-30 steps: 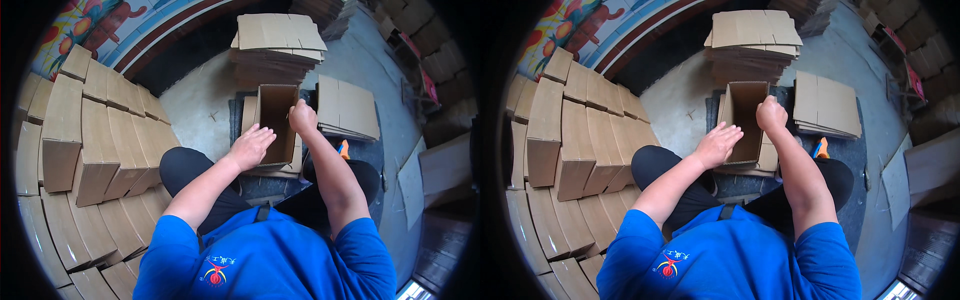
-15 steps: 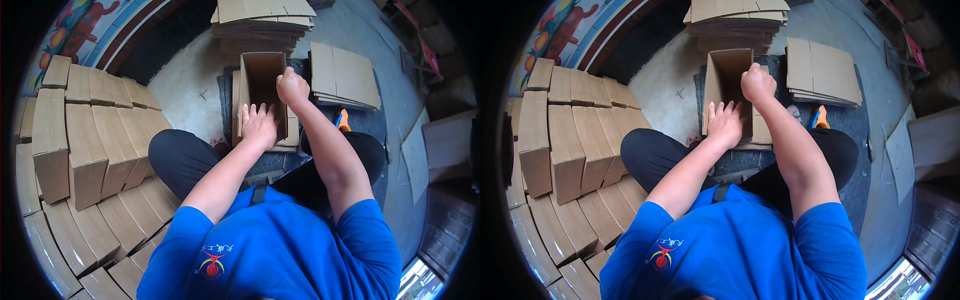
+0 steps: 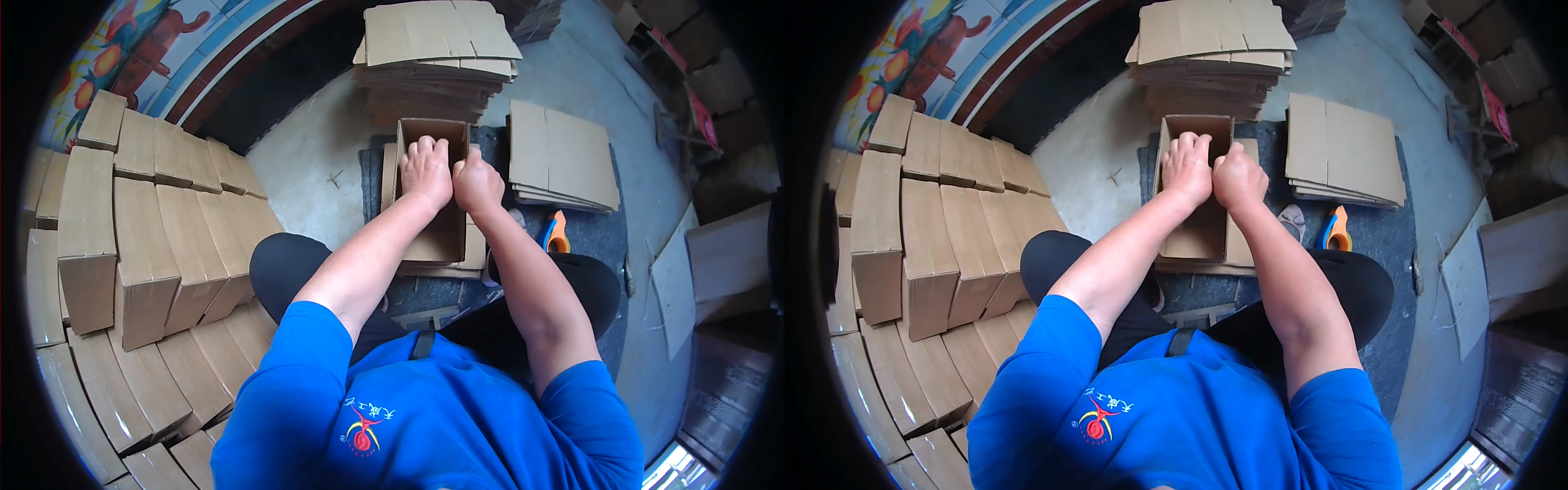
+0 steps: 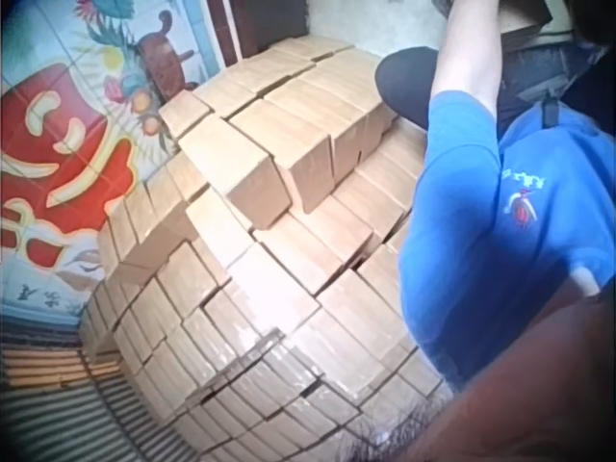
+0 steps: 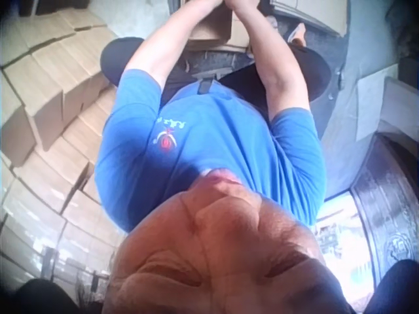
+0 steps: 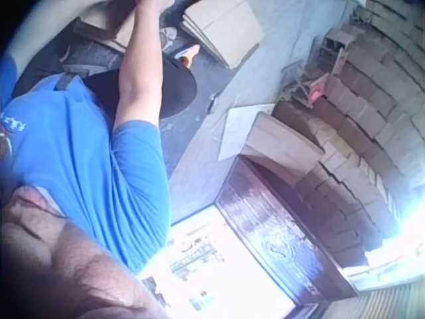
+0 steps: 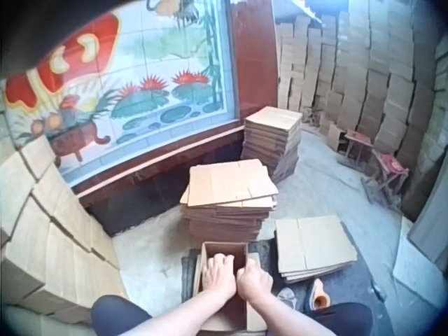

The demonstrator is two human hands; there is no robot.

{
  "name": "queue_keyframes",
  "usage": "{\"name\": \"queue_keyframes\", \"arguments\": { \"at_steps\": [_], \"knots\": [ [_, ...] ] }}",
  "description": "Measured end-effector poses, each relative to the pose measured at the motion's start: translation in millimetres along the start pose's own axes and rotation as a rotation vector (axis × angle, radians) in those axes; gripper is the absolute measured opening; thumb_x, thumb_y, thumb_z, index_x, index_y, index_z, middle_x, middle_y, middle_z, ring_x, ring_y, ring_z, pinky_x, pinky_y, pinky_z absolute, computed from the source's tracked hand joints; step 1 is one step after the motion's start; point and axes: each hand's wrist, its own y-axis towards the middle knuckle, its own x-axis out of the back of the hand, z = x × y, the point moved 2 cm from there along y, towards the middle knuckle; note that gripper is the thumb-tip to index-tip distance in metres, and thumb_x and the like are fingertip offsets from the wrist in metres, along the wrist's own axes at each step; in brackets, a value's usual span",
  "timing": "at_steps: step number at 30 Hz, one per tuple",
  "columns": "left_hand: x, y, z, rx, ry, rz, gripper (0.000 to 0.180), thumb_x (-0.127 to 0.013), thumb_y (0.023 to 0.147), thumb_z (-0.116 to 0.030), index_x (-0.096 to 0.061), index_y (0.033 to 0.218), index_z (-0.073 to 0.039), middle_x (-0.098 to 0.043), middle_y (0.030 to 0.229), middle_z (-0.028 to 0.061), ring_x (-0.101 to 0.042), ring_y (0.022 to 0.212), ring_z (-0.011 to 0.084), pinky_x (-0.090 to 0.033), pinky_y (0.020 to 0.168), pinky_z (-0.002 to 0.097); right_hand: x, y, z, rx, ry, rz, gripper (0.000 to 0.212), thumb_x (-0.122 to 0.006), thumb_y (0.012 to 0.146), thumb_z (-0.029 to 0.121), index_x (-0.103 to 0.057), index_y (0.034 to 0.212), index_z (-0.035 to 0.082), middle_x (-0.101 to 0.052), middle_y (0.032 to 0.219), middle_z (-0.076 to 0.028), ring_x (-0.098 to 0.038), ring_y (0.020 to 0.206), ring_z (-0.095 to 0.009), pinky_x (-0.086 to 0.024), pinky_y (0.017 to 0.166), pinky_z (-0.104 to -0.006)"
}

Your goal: Assemble and tape cardboard boxes for packaging.

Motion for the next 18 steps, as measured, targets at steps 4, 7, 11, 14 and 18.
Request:
{"name": "queue_keyframes", "arguments": {
  "at_steps": [4,7,11,14,18],
  "knots": [
    [4.8,36.1,18.8,-0.185,0.190,-0.309,0.065,-0.060,0.079,-0.008,-0.045,0.142,-0.010,-0.044,0.144,0.0129,-0.037,0.137,0.0309,-0.022,0.119,0.0472,-0.8,0.2,6.5,0.031,0.010,0.021,0.025,-0.049,0.091,0.026,-0.059,0.098,0.004,-0.070,0.087,-0.025,-0.069,0.083,-0.044,-0.054,0.077,-0.0542],
    [-0.4,21.6,1.9,-0.018,0.207,0.173,0.058,-0.055,0.092,-0.018,-0.039,0.147,-0.009,-0.033,0.156,0.0144,-0.024,0.147,0.0295,-0.011,0.123,0.0459,3.5,4.1,-4.0,0.002,-0.014,0.022,0.025,-0.049,0.091,0.026,-0.059,0.100,0.004,-0.070,0.087,-0.025,-0.069,0.083,-0.044,-0.054,0.077,-0.0537],
    [-58.4,-20.7,26.4,0.121,0.154,0.412,0.059,-0.040,0.101,-0.028,-0.024,0.156,-0.015,-0.007,0.165,0.0142,-0.012,0.152,0.0280,-0.010,0.124,0.0424,-0.4,-1.9,9.4,0.047,-0.011,0.051,0.032,-0.048,0.093,0.027,-0.059,0.111,0.005,-0.071,0.092,-0.022,-0.069,0.085,-0.042,-0.054,0.077,-0.0515],
    [-52.5,-2.7,28.7,0.122,-0.020,0.378,0.059,-0.039,0.101,-0.029,-0.023,0.155,-0.014,-0.015,0.163,0.0186,-0.016,0.152,0.0275,-0.013,0.123,0.0398,-0.2,-4.4,12.3,0.077,0.006,-0.046,0.042,-0.048,0.093,0.028,-0.056,0.128,0.006,-0.069,0.104,-0.020,-0.069,0.089,-0.040,-0.054,0.080,-0.0499],
    [-18.9,12.9,33.1,-0.007,-0.300,0.417,0.035,-0.053,0.089,-0.013,-0.065,0.121,-0.006,-0.064,0.123,0.0205,-0.061,0.114,0.0373,-0.048,0.099,0.0441,-8.9,2.9,-1.0,0.102,-0.007,-0.045,0.051,-0.048,0.093,0.028,-0.051,0.139,0.008,-0.063,0.120,-0.017,-0.064,0.104,-0.037,-0.052,0.087,-0.0495]
  ]
}}
